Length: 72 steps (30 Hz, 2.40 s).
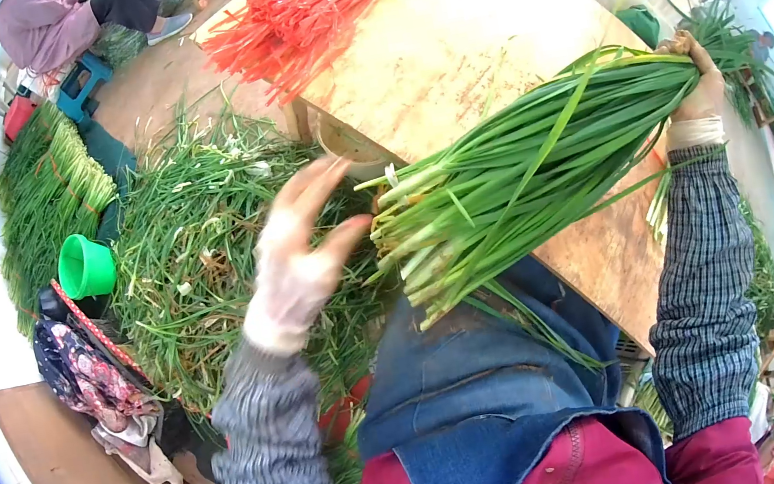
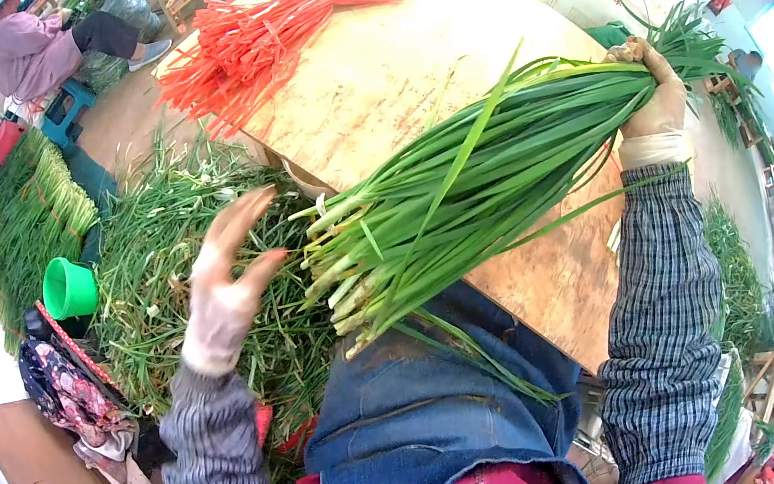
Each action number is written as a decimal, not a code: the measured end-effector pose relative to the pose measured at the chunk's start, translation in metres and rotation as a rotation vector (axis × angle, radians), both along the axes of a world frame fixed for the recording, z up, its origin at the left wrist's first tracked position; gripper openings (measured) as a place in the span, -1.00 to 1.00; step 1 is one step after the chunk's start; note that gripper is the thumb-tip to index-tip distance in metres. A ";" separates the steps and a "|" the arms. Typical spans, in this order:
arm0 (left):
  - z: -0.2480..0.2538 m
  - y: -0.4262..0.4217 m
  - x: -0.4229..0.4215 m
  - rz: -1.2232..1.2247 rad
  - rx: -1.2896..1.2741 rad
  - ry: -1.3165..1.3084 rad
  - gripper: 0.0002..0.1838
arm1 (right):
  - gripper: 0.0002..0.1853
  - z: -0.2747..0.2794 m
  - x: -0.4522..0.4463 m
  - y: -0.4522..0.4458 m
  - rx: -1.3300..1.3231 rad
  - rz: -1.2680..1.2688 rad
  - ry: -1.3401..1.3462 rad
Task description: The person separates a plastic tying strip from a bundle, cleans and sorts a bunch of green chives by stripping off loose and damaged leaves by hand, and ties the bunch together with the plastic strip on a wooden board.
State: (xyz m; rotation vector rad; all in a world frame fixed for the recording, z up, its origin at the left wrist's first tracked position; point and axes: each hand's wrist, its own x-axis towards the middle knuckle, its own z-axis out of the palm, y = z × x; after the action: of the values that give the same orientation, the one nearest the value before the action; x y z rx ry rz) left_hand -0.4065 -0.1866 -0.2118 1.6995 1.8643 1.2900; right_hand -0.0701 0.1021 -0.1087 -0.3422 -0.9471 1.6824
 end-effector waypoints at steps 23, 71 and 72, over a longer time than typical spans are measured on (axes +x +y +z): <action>-0.025 -0.119 -0.096 0.481 -0.561 -0.473 -0.75 | -0.77 -0.072 0.029 0.061 -0.156 -0.476 -0.537; -0.046 -0.133 -0.070 0.095 -0.688 1.168 -0.54 | -0.72 -0.049 -0.008 0.072 0.618 -0.719 -2.313; -0.030 -0.120 -0.051 0.038 -0.570 1.035 -0.50 | -0.73 -0.049 -0.009 0.073 0.635 -0.690 -2.317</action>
State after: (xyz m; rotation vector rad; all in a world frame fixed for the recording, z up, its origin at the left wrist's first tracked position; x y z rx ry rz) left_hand -0.4580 -0.3063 -0.2423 2.1217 2.4038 -0.2821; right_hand -0.0789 0.1747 -0.1581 -1.9668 -2.2924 -0.4440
